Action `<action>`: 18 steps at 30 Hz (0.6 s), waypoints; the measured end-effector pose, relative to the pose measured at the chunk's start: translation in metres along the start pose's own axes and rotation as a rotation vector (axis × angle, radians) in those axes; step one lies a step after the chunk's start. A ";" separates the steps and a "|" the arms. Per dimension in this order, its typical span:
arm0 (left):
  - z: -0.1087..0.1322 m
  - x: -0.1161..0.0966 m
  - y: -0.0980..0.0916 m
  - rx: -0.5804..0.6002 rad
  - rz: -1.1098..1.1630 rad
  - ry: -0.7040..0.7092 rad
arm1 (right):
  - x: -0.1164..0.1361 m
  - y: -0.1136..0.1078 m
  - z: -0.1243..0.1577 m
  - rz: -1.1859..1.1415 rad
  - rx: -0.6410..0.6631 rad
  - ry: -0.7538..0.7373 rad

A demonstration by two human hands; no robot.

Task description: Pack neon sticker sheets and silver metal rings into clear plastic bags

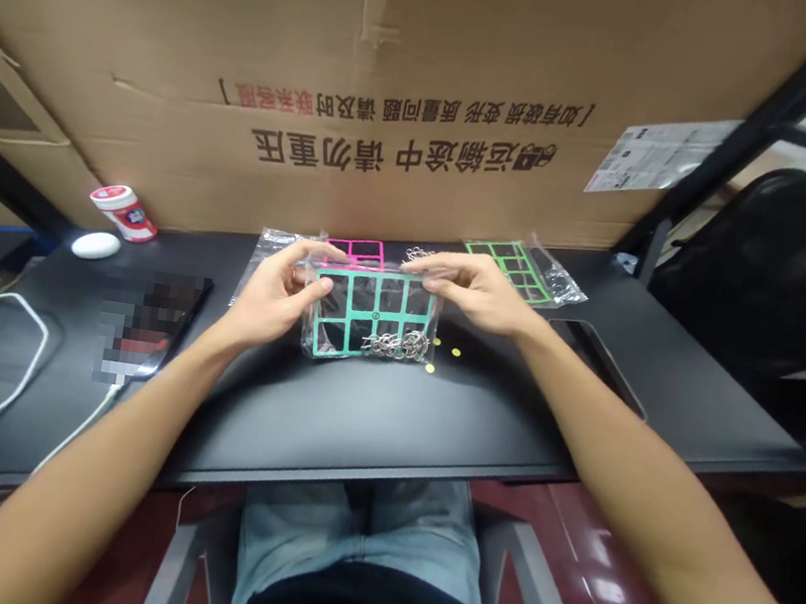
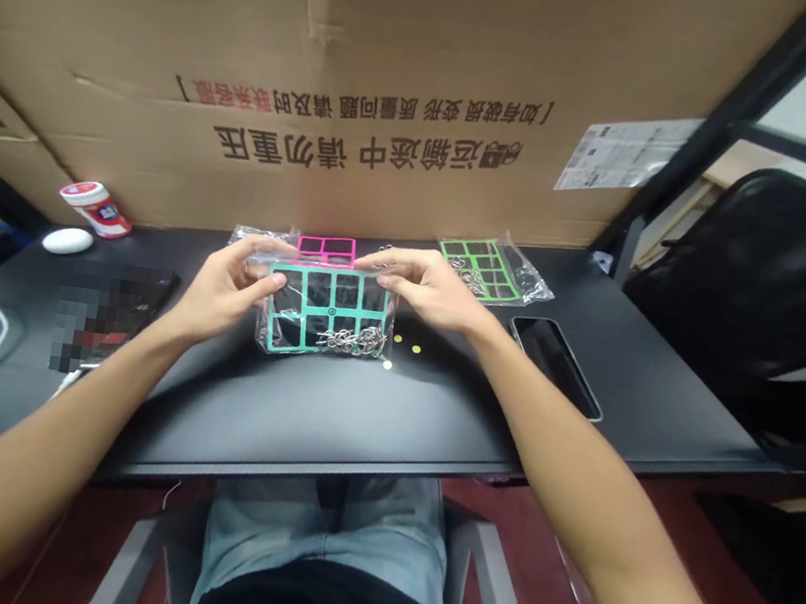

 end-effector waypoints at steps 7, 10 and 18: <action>0.005 0.008 0.013 0.249 0.356 -0.080 | -0.010 -0.004 0.006 -0.290 0.243 0.121; 0.009 -0.001 0.023 0.270 0.190 -0.058 | -0.003 0.008 0.012 -0.211 0.400 0.191; 0.012 -0.014 0.037 0.221 0.178 0.009 | 0.012 0.020 0.013 0.079 0.473 0.136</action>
Point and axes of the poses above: each hand's wrist, its own z-axis away from the middle knuckle, its own y-axis out of the palm, x = y × z, the point moved 7 cm from there along -z, towards the middle knuckle, and after that the axes turned 2 degrees about -z, right-handed, at the moved point
